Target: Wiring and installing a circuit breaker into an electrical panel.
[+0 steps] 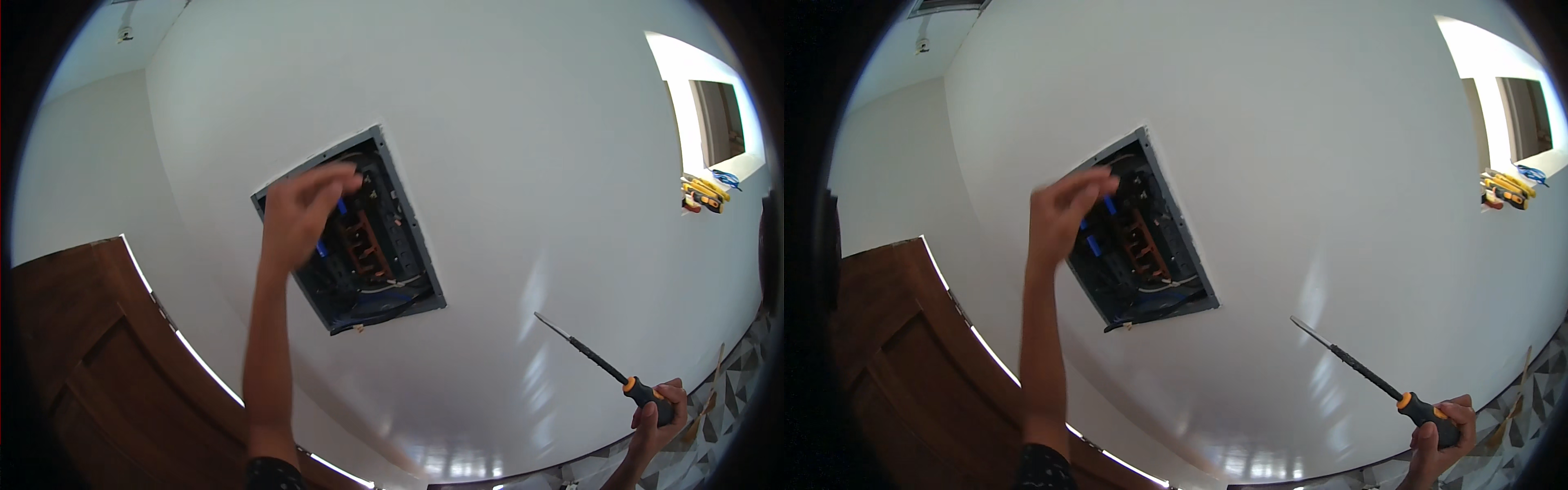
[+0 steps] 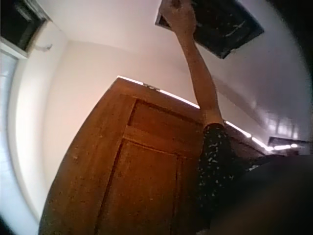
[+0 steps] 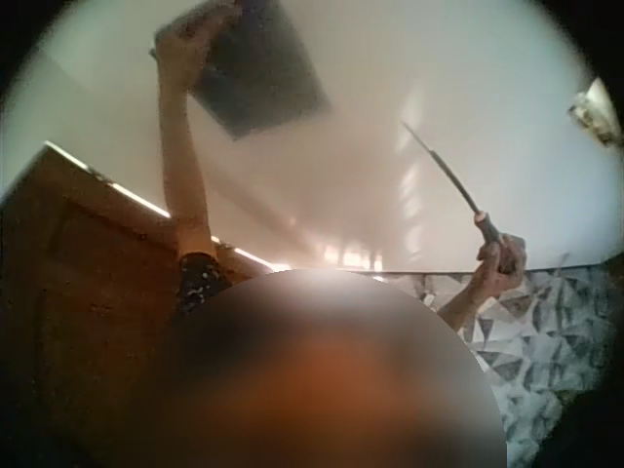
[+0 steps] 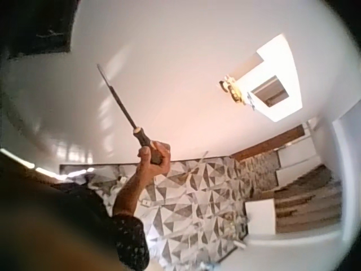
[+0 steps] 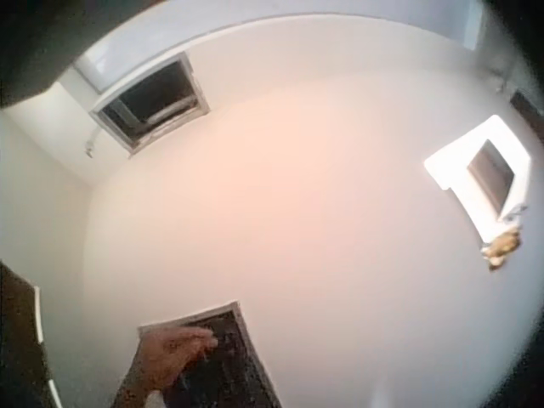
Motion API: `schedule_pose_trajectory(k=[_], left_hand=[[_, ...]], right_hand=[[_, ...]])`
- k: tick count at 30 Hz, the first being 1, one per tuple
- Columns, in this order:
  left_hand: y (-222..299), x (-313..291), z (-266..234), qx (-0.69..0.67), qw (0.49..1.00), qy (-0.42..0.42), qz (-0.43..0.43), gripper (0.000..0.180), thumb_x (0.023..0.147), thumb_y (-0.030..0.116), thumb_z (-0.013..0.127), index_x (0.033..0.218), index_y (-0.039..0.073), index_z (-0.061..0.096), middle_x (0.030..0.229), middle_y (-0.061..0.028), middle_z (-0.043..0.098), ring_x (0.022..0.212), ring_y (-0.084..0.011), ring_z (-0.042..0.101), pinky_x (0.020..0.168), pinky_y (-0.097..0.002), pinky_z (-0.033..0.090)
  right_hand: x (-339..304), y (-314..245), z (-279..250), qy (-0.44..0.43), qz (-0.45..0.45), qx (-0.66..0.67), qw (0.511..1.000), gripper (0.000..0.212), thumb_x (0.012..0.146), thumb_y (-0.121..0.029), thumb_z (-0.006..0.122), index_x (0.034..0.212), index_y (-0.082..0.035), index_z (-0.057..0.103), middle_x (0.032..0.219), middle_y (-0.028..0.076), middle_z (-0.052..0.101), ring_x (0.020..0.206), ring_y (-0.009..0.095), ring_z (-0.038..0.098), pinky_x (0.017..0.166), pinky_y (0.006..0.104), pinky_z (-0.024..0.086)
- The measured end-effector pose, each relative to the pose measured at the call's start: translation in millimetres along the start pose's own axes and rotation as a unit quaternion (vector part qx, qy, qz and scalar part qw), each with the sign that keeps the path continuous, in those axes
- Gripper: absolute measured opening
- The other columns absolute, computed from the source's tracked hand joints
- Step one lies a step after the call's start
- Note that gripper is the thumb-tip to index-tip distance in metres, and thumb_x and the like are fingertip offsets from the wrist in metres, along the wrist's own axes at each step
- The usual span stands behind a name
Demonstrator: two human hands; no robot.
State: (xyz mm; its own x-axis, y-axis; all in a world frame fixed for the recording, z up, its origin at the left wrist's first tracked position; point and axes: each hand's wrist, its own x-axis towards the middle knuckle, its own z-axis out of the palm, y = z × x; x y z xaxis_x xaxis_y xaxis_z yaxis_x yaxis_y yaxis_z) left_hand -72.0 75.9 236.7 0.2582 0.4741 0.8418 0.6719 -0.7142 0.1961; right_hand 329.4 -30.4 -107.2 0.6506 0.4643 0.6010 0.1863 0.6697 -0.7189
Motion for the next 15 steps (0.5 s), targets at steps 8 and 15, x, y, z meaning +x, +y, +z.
schedule_pose_trajectory(k=[8, 15], left_hand=[[-30, 96, -3, 0.212, 0.942, -0.256, -0.047, 0.033, 0.088, 0.012, 0.055, 0.113, 0.001, 0.072, 0.103, -0.0151, 0.074, 0.094, -0.0265, 0.069, 0.09, -0.0342, 0.052], [-54, 88, 8, 0.212, 0.94, -0.265, -0.041, 0.043, 0.092, 0.026, 0.047, 0.118, 0.001, 0.07, 0.115, -0.0182, 0.07, 0.107, -0.0299, 0.065, 0.097, -0.0367, 0.048]], right_hand=[[-5, 12, 6, -0.052, -0.017, 0.02, 0.998, 0.049, 0.082, -0.046, 0.076, 0.098, -0.004, 0.058, 0.083, 0.006, 0.046, 0.054, 0.005, 0.042, 0.032, 0.016, 0.029], [-17, 21, 15, -0.06, 0.017, 0.001, 0.998, 0.048, 0.08, -0.044, 0.078, 0.096, -0.004, 0.056, 0.084, 0.007, 0.045, 0.051, 0.005, 0.043, 0.033, 0.0161, 0.031]])
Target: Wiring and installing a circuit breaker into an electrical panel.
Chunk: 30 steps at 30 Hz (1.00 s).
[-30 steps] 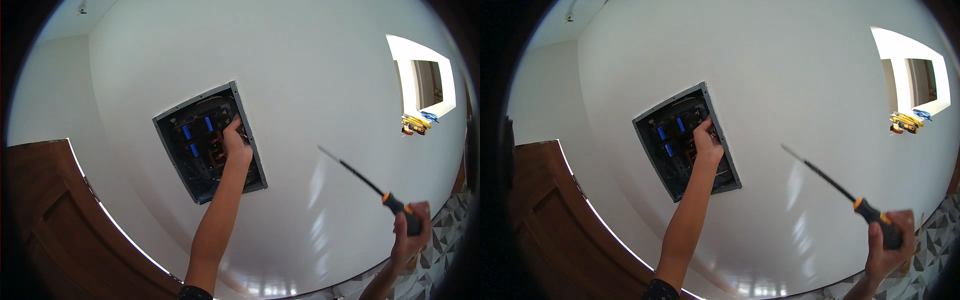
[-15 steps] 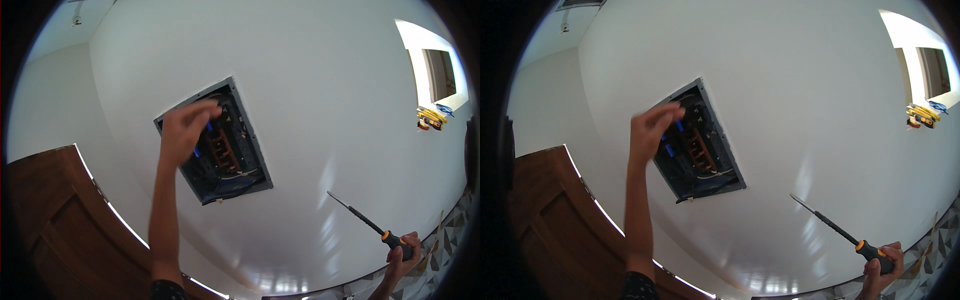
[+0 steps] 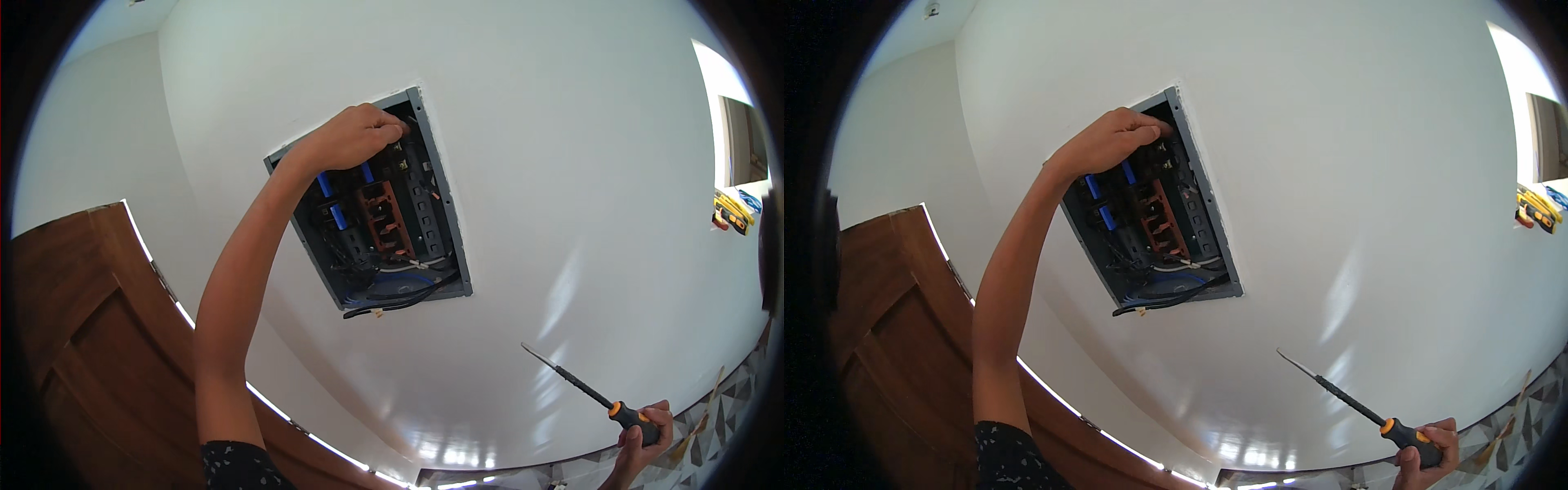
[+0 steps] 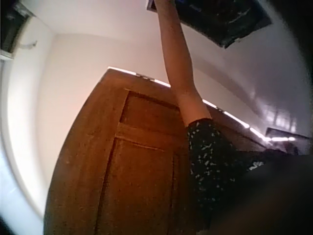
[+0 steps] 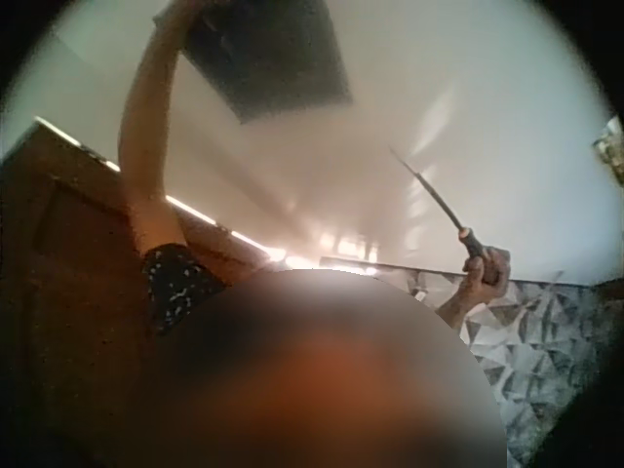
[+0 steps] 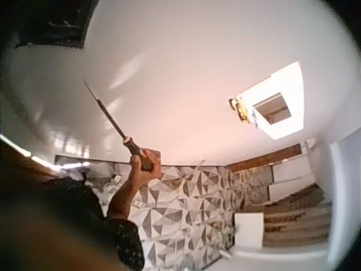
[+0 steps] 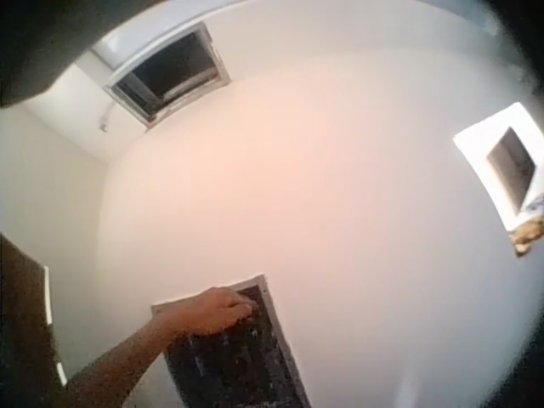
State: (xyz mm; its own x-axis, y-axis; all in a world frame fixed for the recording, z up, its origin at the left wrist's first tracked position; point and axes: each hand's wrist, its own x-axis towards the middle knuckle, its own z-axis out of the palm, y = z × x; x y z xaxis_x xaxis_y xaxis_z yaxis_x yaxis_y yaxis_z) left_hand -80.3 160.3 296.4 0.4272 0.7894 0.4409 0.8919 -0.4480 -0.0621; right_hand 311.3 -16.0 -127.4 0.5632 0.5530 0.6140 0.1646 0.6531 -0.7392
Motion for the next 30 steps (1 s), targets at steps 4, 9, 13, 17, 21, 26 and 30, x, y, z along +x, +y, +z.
schedule_pose_trajectory(k=[4, 9, 13, 17, 21, 26, 30], left_hand=[[-6, -4, 6, -0.067, 0.998, 0.005, 0.013, 0.043, 0.093, 0.023, 0.043, 0.117, 0.0, 0.07, 0.113, -0.0189, 0.07, 0.107, -0.0316, 0.063, 0.099, -0.0359, 0.045], [-12, 4, 19, -0.052, 0.998, 0.02, 0.023, 0.043, 0.093, 0.023, 0.043, 0.114, -0.001, 0.07, 0.113, -0.0202, 0.069, 0.106, -0.0334, 0.063, 0.098, -0.0367, 0.045], [-9, 7, 19, 0.041, 0.998, 0.014, 0.04, 0.042, 0.091, 0.023, 0.044, 0.108, -0.004, 0.071, 0.11, -0.0235, 0.069, 0.101, -0.0364, 0.064, 0.094, -0.0388, 0.047], [-10, 12, 18, 0.037, 0.996, 0.021, 0.074, 0.042, 0.09, 0.026, 0.045, 0.1, -0.005, 0.072, 0.106, -0.0248, 0.069, 0.097, -0.0358, 0.065, 0.09, -0.0388, 0.048], [4, 5, 25, -0.051, 0.995, 0.076, -0.038, 0.044, 0.093, 0.028, 0.042, 0.098, 0.0, 0.075, 0.106, -0.0244, 0.069, 0.094, -0.0281, 0.065, 0.093, -0.0407, 0.045], [1, 13, 33, 0.058, 0.992, 0.026, -0.114, 0.039, 0.084, 0.034, 0.058, 0.105, 0.007, 0.077, 0.103, -0.0165, 0.073, 0.09, -0.0287, 0.068, 0.091, -0.0381, 0.049], [-11, 16, 43, 0.092, 0.983, 0.156, -0.017, 0.03, 0.069, 0.027, 0.065, 0.09, 0.013, 0.081, 0.086, -0.0139, 0.074, 0.078, -0.0278, 0.071, 0.076, -0.0392, 0.057]], right_hand=[[-4, 1, -1, -0.019, 0.001, -0.003, 1.0, 0.049, 0.08, -0.044, 0.077, 0.096, -0.004, 0.055, 0.084, 0.007, 0.045, 0.053, 0.006, 0.044, 0.033, 0.0163, 0.031], [-4, -3, 9, -0.09, -0.077, 0.044, 0.992, 0.024, 0.087, -0.012, 0.077, 0.107, -0.001, 0.068, 0.081, 0.007, 0.06, 0.058, 0.008, 0.048, 0.049, 0.0231, 0.038], [-5, -1, 18, -0.12, -0.107, 0.049, 0.986, 0.029, 0.085, -0.014, 0.08, 0.106, -0.002, 0.066, 0.087, 0.005, 0.061, 0.059, 0.006, 0.046, 0.049, 0.0215, 0.038], [-16, -9, 32, -0.042, 0.014, -0.054, 0.998, 0.051, 0.078, -0.047, 0.078, 0.096, -0.004, 0.056, 0.084, 0.007, 0.044, 0.054, 0.007, 0.045, 0.036, 0.0173, 0.035], [-17, -2, 32, -0.04, -0.032, -0.051, 0.997, 0.052, 0.076, -0.048, 0.079, 0.094, -0.005, 0.056, 0.084, 0.007, 0.044, 0.056, 0.008, 0.046, 0.037, 0.0181, 0.037], [-26, -8, 43, -0.045, 0.019, -0.052, 0.997, 0.053, 0.074, -0.049, 0.081, 0.092, -0.005, 0.056, 0.084, 0.008, 0.046, 0.057, 0.009, 0.047, 0.038, 0.0181, 0.036], [-27, 3, 36, -0.055, -0.007, -0.057, 0.997, 0.055, 0.073, -0.049, 0.082, 0.093, -0.005, 0.056, 0.084, 0.009, 0.047, 0.055, 0.009, 0.046, 0.037, 0.0182, 0.036]])
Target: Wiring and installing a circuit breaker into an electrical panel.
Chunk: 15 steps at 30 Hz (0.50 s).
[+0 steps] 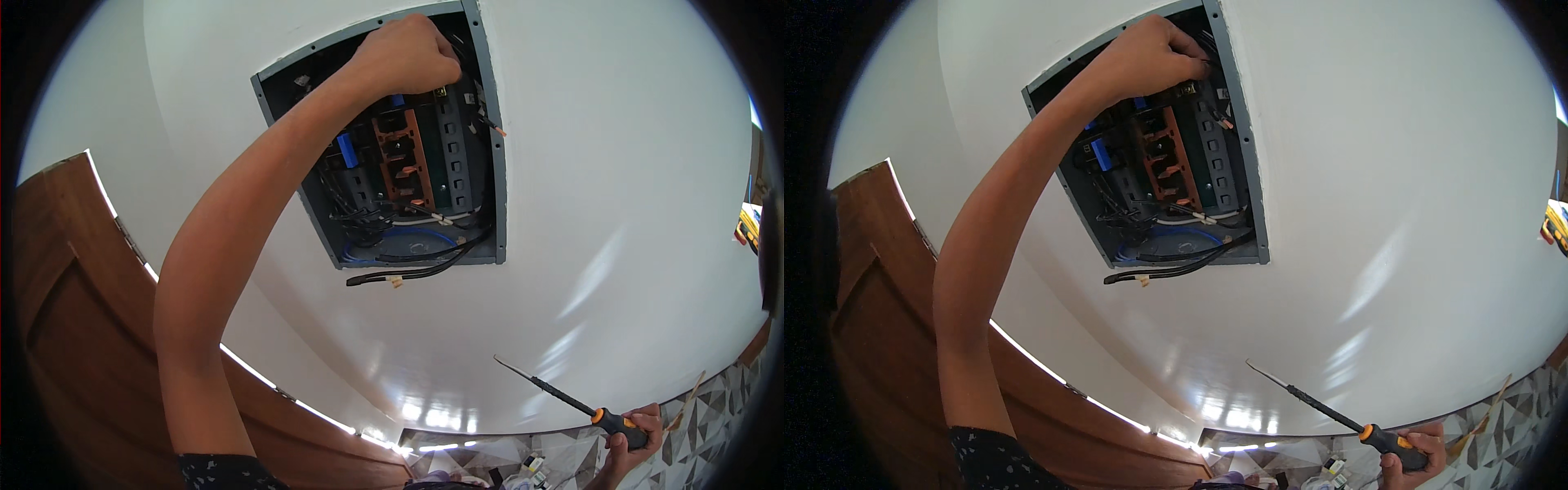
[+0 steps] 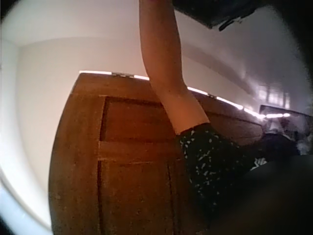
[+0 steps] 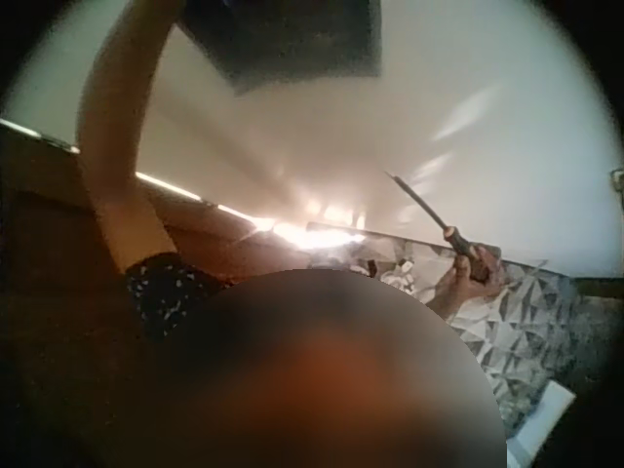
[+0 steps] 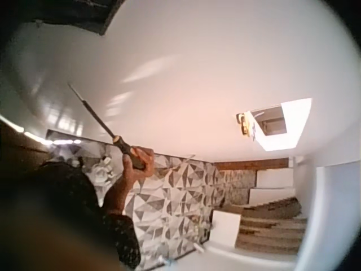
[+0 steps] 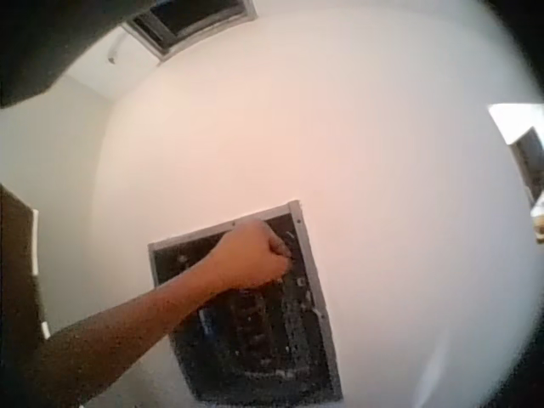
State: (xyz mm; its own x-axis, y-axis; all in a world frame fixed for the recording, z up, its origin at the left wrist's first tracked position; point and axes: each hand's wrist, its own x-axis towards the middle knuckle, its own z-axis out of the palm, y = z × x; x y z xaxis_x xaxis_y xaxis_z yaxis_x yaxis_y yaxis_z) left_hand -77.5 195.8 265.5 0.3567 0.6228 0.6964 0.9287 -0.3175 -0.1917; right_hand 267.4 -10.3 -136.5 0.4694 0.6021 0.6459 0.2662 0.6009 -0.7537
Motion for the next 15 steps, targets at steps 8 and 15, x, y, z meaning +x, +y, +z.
schedule_pose_trajectory(k=[8, 15], left_hand=[[25, -43, -17, 0.012, 0.99, 0.131, 0.045, 0.037, 0.076, 0.024, 0.066, 0.106, 0.006, 0.075, 0.097, -0.0164, 0.073, 0.091, -0.0341, 0.069, 0.089, -0.0407, 0.054], [99, -133, 45, -0.291, 0.92, 0.257, 0.046, 0.058, 0.086, 0.007, 0.055, 0.141, -0.007, 0.042, 0.135, -0.029, 0.05, 0.127, -0.0435, 0.048, 0.109, -0.0481, 0.035]], right_hand=[[-2, 9, -7, -0.07, 0.01, 0.018, 0.997, 0.051, 0.08, -0.047, 0.076, 0.1, -0.005, 0.054, 0.087, 0.008, 0.046, 0.065, 0.011, 0.047, 0.055, 0.0237, 0.044], [-12, 42, -6, -0.051, -0.004, 0.115, 0.992, 0.03, 0.086, -0.019, 0.08, 0.107, -0.004, 0.066, 0.089, 0.006, 0.066, 0.063, 0.008, 0.054, 0.053, 0.0236, 0.043]])
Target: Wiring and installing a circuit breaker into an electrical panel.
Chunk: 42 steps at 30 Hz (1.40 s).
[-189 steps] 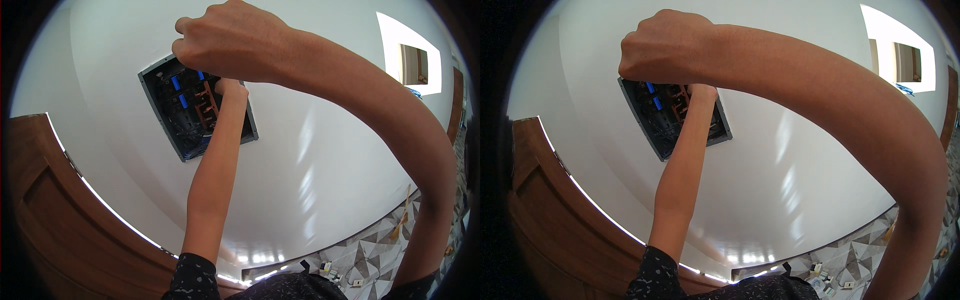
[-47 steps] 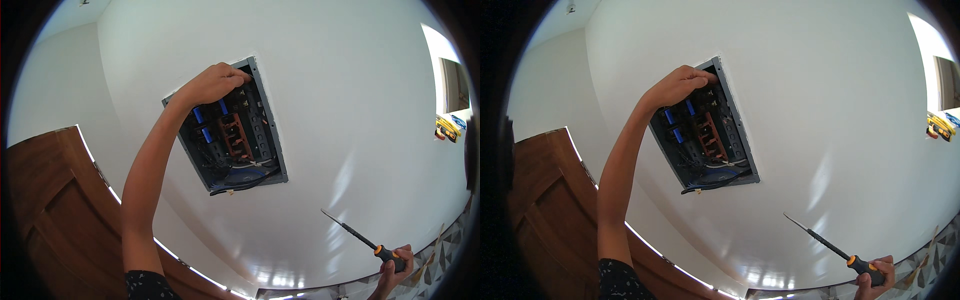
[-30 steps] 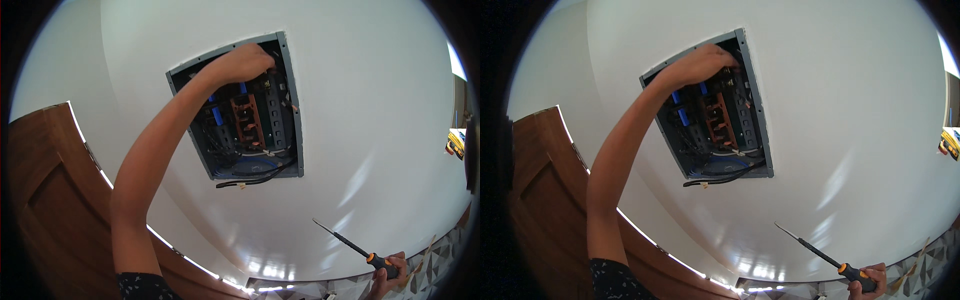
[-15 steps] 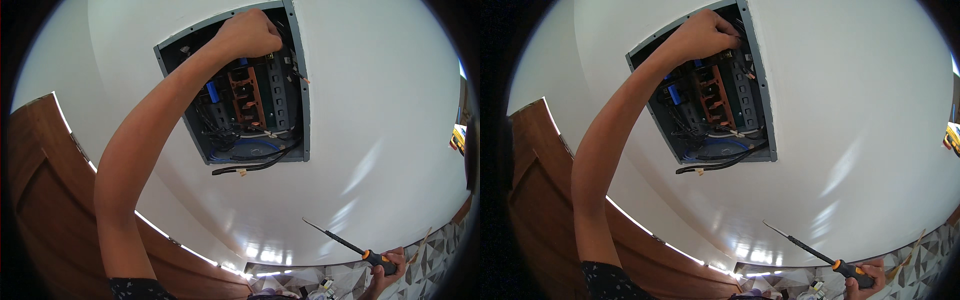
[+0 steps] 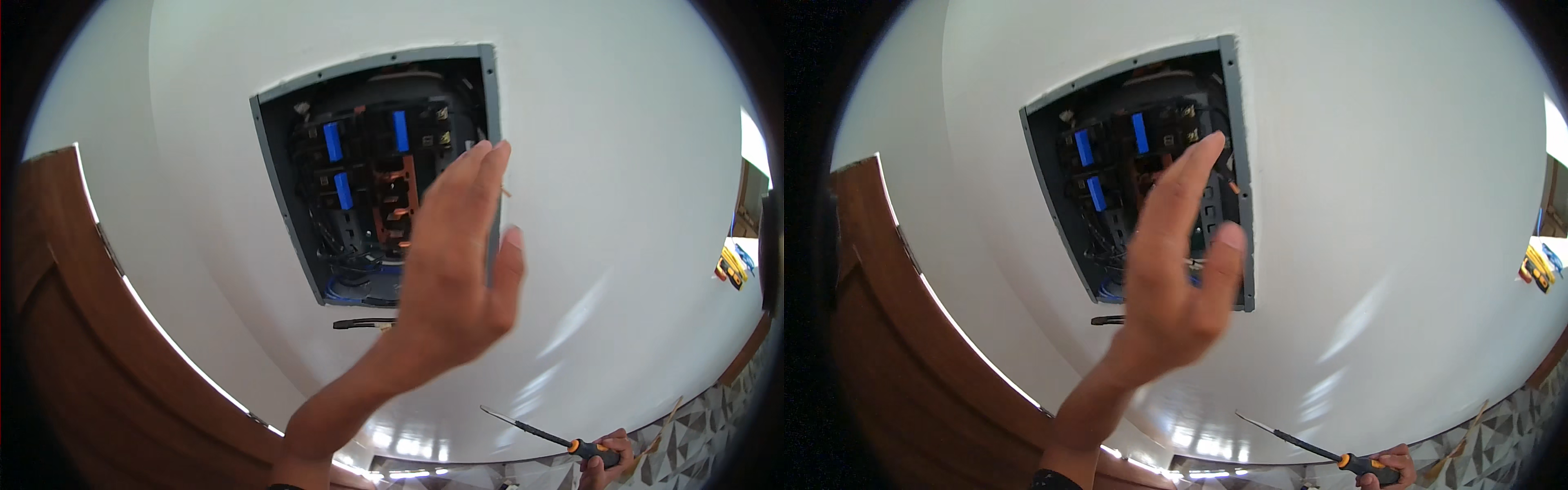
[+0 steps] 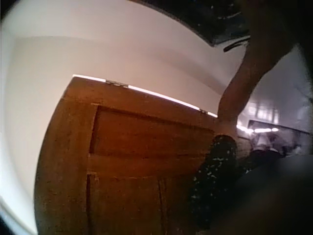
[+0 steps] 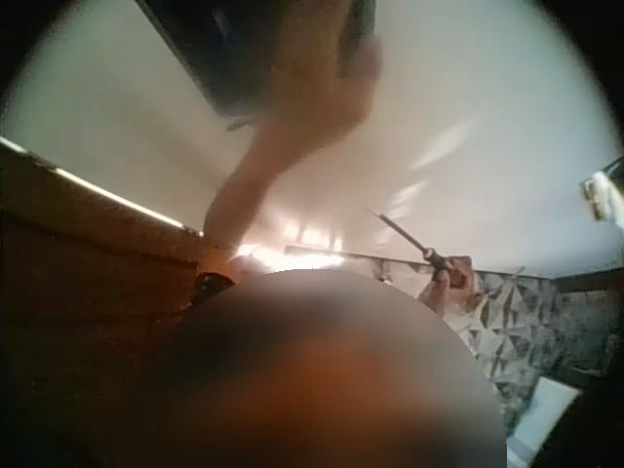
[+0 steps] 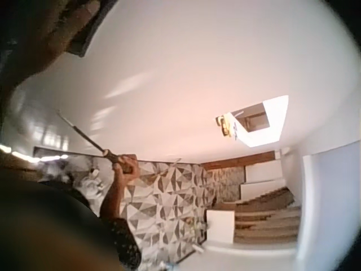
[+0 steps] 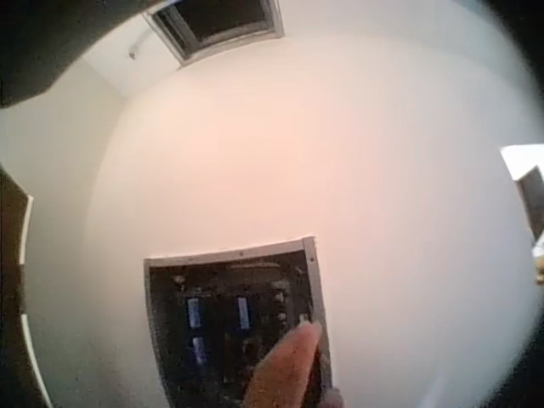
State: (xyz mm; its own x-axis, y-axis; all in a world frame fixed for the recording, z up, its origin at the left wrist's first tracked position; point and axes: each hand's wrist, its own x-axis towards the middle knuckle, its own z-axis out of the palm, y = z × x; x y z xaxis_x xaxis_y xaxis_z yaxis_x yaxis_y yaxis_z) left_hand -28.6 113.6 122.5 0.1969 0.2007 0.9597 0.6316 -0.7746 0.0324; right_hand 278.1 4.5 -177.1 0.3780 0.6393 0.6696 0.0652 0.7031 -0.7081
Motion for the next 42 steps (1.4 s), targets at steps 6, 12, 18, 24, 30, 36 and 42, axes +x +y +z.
schedule_pose_trajectory(k=[6, 12, 18, 24, 30, 36, 42], left_hand=[[-22, -18, 34, -0.062, 0.997, 0.046, -0.014, 0.062, 0.093, 0.022, 0.053, 0.146, -0.004, 0.036, 0.138, -0.0253, 0.044, 0.133, -0.0435, 0.04, 0.106, -0.0669, 0.024], [-45, -15, 46, -0.184, 0.974, 0.12, -0.049, 0.032, 0.101, 0.024, 0.053, 0.111, -0.005, 0.064, 0.086, -0.0096, 0.065, 0.081, -0.0128, 0.057, 0.083, -0.0313, 0.045], [-54, 0, 62, -0.34, 0.865, 0.322, -0.178, 0.029, 0.099, 0.026, 0.062, 0.111, -0.001, 0.066, 0.082, -0.0004, 0.063, 0.071, -0.0038, 0.051, 0.068, -0.018, 0.039], [-54, 6, 65, -0.388, 0.868, 0.227, -0.211, 0.033, 0.097, 0.016, 0.059, 0.123, -0.005, 0.06, 0.106, -0.0077, 0.067, 0.093, -0.0121, 0.061, 0.086, -0.0233, 0.046], [-53, 15, 78, -0.381, 0.862, 0.243, -0.231, 0.05, 0.093, 0.016, 0.05, 0.131, -0.015, 0.05, 0.124, -0.0204, 0.06, 0.112, -0.0218, 0.058, 0.1, -0.0323, 0.044], [-59, 36, 71, -0.534, 0.697, 0.23, -0.419, 0.032, 0.09, 0.032, 0.067, 0.113, 0.008, 0.068, 0.105, -0.0054, 0.064, 0.098, -0.0186, 0.059, 0.089, -0.0346, 0.047], [-56, 50, 64, -0.614, 0.634, 0.196, -0.427, 0.038, 0.086, 0.033, 0.077, 0.113, 0.007, 0.068, 0.108, -0.0081, 0.065, 0.102, -0.0198, 0.059, 0.092, -0.0368, 0.048]], right_hand=[[-3, 34, -26, -0.01, -0.106, -0.073, 0.992, 0.03, 0.088, -0.026, 0.078, 0.107, -0.005, 0.069, 0.076, 0.002, 0.062, 0.05, 0.005, 0.04, 0.046, 0.02, 0.034], [-16, 51, -45, 0.002, 0.011, -0.042, 0.999, 0.022, 0.09, -0.019, 0.075, 0.104, -0.003, 0.069, 0.066, -0.005, 0.041, 0.054, 0.006, 0.027, 0.046, 0.0224, 0.028], [-13, 58, -45, 0.022, 0.054, -0.08, 0.995, 0.014, 0.088, -0.01, 0.075, 0.091, -0.003, 0.063, 0.073, 0.0, 0.05, 0.062, 0.007, 0.039, 0.053, 0.0261, 0.044], [-15, 52, -38, 0.089, 0.11, -0.097, 0.985, 0.017, 0.082, -0.002, 0.076, 0.086, -0.006, 0.06, 0.083, 0.003, 0.057, 0.063, 0.011, 0.047, 0.062, 0.0277, 0.049], [-37, 79, -77, 0.075, 0.084, -0.055, 0.992, 0.027, 0.082, -0.011, 0.078, 0.103, -0.009, 0.061, 0.1, 0.007, 0.062, 0.084, 0.018, 0.058, 0.074, 0.0348, 0.054], [-42, 75, -82, 0.068, 0.142, -0.03, 0.987, 0.045, 0.083, -0.019, 0.079, 0.12, -0.009, 0.054, 0.109, 0.011, 0.06, 0.093, 0.02, 0.058, 0.08, 0.0359, 0.053], [-31, 61, -71, 0.123, 0.166, -0.096, 0.974, 0.036, 0.085, -0.016, 0.076, 0.114, -0.005, 0.058, 0.104, 0.012, 0.062, 0.094, 0.022, 0.06, 0.085, 0.0371, 0.053]])
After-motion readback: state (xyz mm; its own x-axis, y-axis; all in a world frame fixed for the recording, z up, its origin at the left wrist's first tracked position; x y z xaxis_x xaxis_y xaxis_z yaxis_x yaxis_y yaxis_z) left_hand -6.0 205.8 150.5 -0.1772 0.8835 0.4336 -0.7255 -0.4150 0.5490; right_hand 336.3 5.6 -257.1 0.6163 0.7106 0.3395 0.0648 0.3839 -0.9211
